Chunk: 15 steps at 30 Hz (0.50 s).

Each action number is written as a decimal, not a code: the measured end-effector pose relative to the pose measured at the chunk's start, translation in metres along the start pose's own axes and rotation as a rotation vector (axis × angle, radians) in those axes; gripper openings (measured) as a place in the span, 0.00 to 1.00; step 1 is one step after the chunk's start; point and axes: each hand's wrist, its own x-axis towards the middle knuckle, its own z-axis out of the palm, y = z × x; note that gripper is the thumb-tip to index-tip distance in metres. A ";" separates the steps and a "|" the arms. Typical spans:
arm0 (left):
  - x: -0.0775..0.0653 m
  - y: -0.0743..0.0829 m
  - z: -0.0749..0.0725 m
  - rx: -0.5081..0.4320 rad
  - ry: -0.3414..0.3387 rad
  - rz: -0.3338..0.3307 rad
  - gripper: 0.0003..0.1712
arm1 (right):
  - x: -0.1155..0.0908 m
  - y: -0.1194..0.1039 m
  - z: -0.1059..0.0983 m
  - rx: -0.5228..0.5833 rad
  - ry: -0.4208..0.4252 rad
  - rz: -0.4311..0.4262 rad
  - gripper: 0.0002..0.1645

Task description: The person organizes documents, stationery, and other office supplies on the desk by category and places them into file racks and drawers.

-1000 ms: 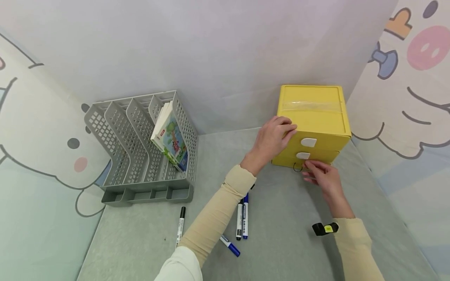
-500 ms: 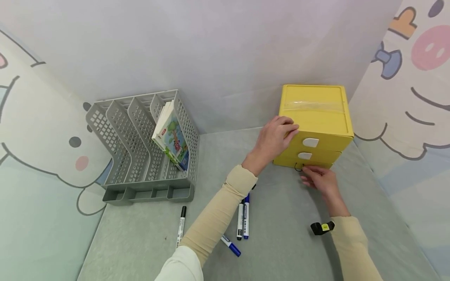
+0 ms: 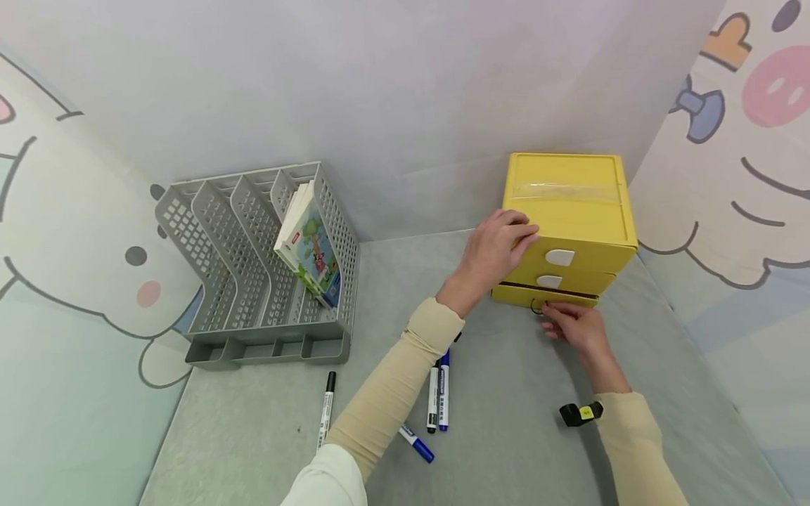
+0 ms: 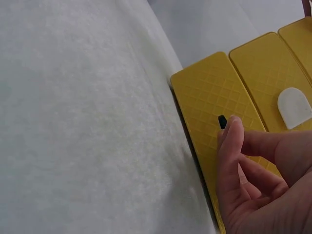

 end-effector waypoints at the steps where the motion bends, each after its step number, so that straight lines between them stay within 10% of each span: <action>1: 0.000 0.000 0.000 -0.001 0.001 0.002 0.15 | -0.002 0.001 0.000 -0.020 -0.001 -0.001 0.19; 15: -0.001 0.000 -0.001 -0.015 0.015 0.008 0.15 | -0.035 0.016 0.000 -0.121 -0.049 -0.026 0.33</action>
